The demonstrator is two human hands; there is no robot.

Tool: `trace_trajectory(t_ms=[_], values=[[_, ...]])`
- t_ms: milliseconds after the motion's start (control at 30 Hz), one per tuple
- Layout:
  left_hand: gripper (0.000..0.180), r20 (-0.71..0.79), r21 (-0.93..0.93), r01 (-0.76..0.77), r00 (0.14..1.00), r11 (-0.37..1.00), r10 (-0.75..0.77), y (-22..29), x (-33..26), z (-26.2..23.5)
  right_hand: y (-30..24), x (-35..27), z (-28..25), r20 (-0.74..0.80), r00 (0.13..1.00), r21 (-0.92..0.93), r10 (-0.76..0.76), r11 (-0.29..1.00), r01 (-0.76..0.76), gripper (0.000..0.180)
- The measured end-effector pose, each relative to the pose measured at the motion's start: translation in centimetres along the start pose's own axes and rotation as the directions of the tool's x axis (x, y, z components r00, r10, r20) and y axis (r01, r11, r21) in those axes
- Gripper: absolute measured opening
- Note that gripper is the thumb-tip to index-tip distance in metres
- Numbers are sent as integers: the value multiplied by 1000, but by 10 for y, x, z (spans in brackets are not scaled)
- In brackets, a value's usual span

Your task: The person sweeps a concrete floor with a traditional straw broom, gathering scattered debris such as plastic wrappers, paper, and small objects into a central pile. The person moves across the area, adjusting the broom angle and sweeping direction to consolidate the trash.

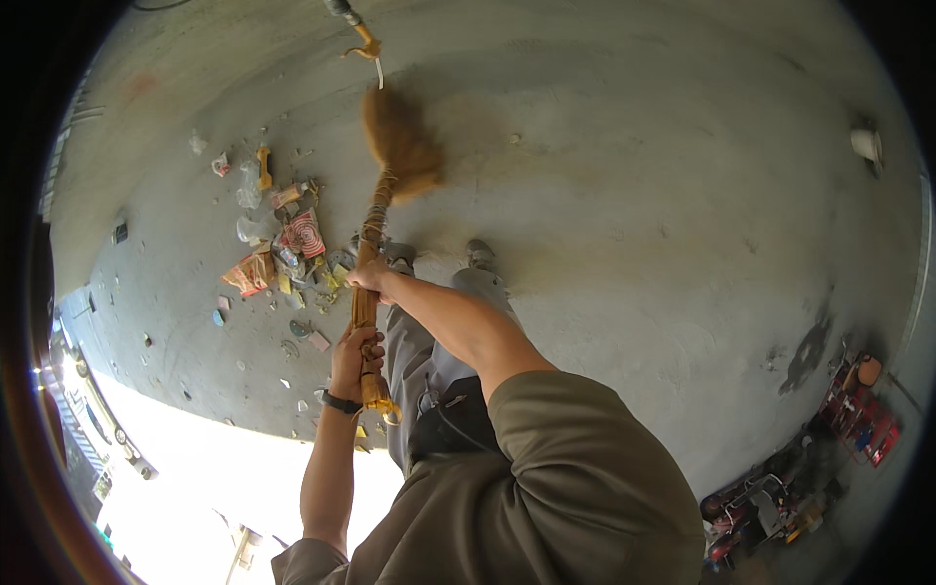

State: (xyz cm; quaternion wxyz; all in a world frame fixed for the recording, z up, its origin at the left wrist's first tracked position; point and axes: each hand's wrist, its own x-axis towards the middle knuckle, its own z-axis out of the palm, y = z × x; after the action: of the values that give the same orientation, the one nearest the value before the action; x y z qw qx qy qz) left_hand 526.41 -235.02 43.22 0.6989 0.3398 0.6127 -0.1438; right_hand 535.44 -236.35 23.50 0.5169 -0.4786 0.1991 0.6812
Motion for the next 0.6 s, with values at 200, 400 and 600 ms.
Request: trace_trajectory(t_ms=[200,400,600], values=[[34,65,-99,-101,992,990,107,23,-61,-1,-50,-68,53,42,978,-47,-205,977,207,73],[35,401,-217,74,916,973,20,26,-40,3,-43,-116,-3,-152,948,48,-278,956,288,75],[31,455,-129,155,887,979,-80,48,70,1,-65,-36,-38,-225,973,8,52,999,-51,16]])
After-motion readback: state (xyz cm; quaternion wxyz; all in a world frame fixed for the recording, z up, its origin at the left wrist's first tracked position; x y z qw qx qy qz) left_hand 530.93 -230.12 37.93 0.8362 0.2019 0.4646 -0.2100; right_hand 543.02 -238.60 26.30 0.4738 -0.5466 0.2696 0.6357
